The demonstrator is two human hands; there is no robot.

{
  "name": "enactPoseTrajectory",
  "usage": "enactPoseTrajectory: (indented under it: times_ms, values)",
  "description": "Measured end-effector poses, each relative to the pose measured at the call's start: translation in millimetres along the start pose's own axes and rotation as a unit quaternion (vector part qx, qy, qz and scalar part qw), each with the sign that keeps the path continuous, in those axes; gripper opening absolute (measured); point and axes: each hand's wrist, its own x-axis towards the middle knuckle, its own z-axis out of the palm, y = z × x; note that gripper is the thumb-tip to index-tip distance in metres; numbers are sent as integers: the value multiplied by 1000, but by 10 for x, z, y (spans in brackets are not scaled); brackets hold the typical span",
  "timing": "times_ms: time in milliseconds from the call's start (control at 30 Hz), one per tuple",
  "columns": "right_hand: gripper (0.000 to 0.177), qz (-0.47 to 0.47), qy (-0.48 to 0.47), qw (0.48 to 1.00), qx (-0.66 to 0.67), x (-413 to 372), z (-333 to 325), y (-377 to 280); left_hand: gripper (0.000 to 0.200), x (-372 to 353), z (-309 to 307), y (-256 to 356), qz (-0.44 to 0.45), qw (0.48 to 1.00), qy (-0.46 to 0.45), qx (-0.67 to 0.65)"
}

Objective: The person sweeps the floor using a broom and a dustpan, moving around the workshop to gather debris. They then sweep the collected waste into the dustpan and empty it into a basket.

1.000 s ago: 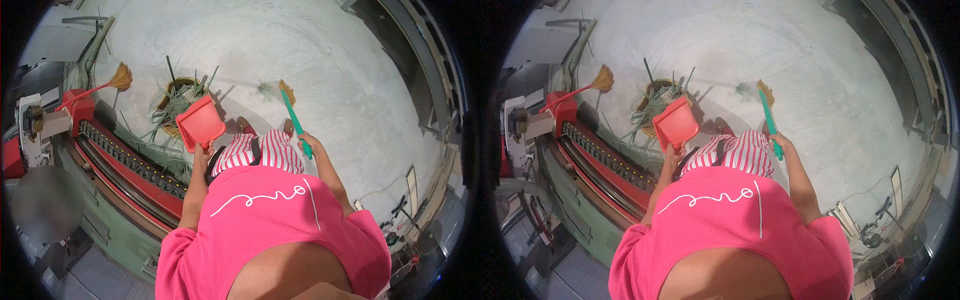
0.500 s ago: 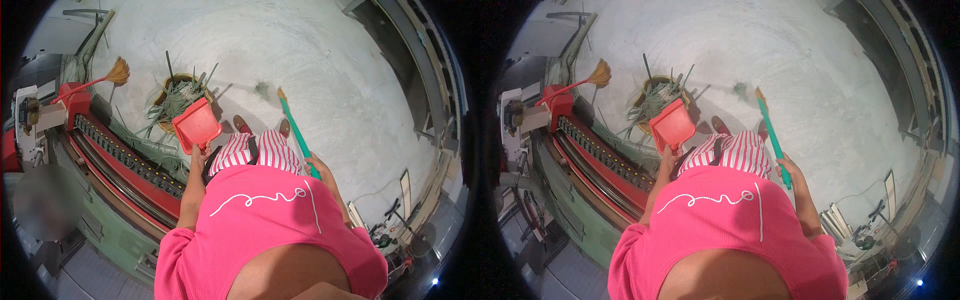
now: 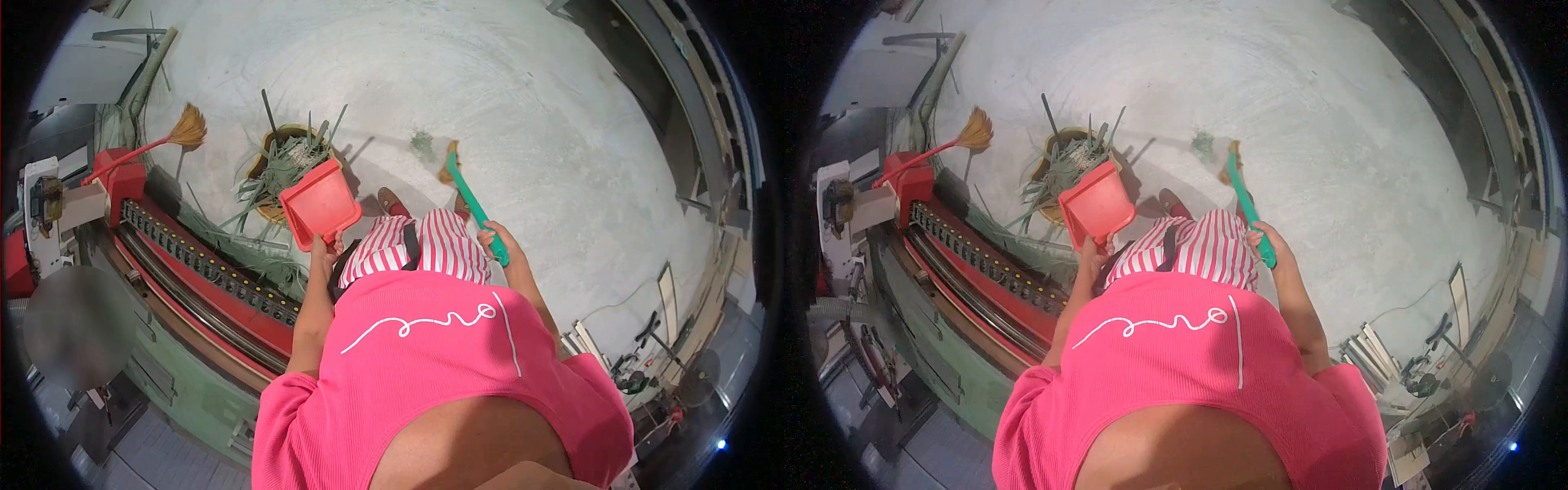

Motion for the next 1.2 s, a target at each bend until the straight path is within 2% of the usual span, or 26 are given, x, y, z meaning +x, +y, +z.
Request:
enactPoseTrajectory:
  times_ms: [33, 67, 133, 267, 333, 367, 433, 500, 567, 633, 667, 700, 833, 900, 967, 1067, 1167, 1200]
  values:
    - [18, 49, -29, 997, 55, -26, 24, -4, 34, 33, -25, -6, -1, 1000, 0, 1]
    - [18, 48, -26, 997, 54, -93, 48, -27, 34, 68, -34, -26, 3, 1000, -10, 15]
    - [19, 77, -99, 988, 91, -231, 64, -33, 34, 95, -46, -42, 9, 999, -20, 29]
    - [16, 35, -56, 997, 28, -405, 55, -39, 35, 45, -36, -29, 7, 999, -31, 30]
    - [18, -133, 42, 981, -138, -500, 64, -95, 35, 12, -25, -60, 5, 999, -32, 24]
    - [18, -132, 40, 981, -140, -488, 2, -144, 35, 11, -33, -53, -3, 999, -28, 16]
    - [18, -246, 64, 948, -193, -447, -125, -280, 35, 1, -50, -49, -9, 1000, -24, 6]
    - [17, -266, 86, 937, -209, -408, -243, -521, 35, -14, -75, -66, 7, 1000, -20, 1]
    - [11, -272, 139, 940, -150, -171, -505, -1003, 35, -35, -82, -74, 6, 1000, -21, -13]
    - [16, -315, 133, 939, 18, -73, -469, -1371, 35, -46, -91, -82, 5, 999, -22, -24]
    - [19, -331, 99, 930, -127, -93, -511, -1583, 35, -48, -99, -85, -1, 1000, -19, -25]
    - [24, -340, 63, 899, -270, -98, -529, -1741, 34, -46, -104, -88, -7, 1000, -15, -26]
    - [28, -308, 6, 926, -217, -87, -180, -1900, 34, -75, -84, -140, 20, 999, -38, 9]
    - [21, -138, -14, 963, -231, 51, 104, -1767, 34, -224, 32, -174, 17, 1000, -7, -25]
    - [23, -265, 101, 940, -192, 503, 280, -1636, 34, -319, 100, -202, 25, 999, -4, -22]
    - [20, -219, 117, 940, -232, 823, 650, -1508, 34, -305, 103, -235, 25, 999, -15, -25]
    - [17, -247, 126, 915, -293, 1055, 933, -1218, 33, -287, 14, -228, 29, 999, -30, -29]
    - [16, -242, 128, 888, -369, 1104, 982, -1161, 33, -300, -4, -239, 32, 998, -34, -31]
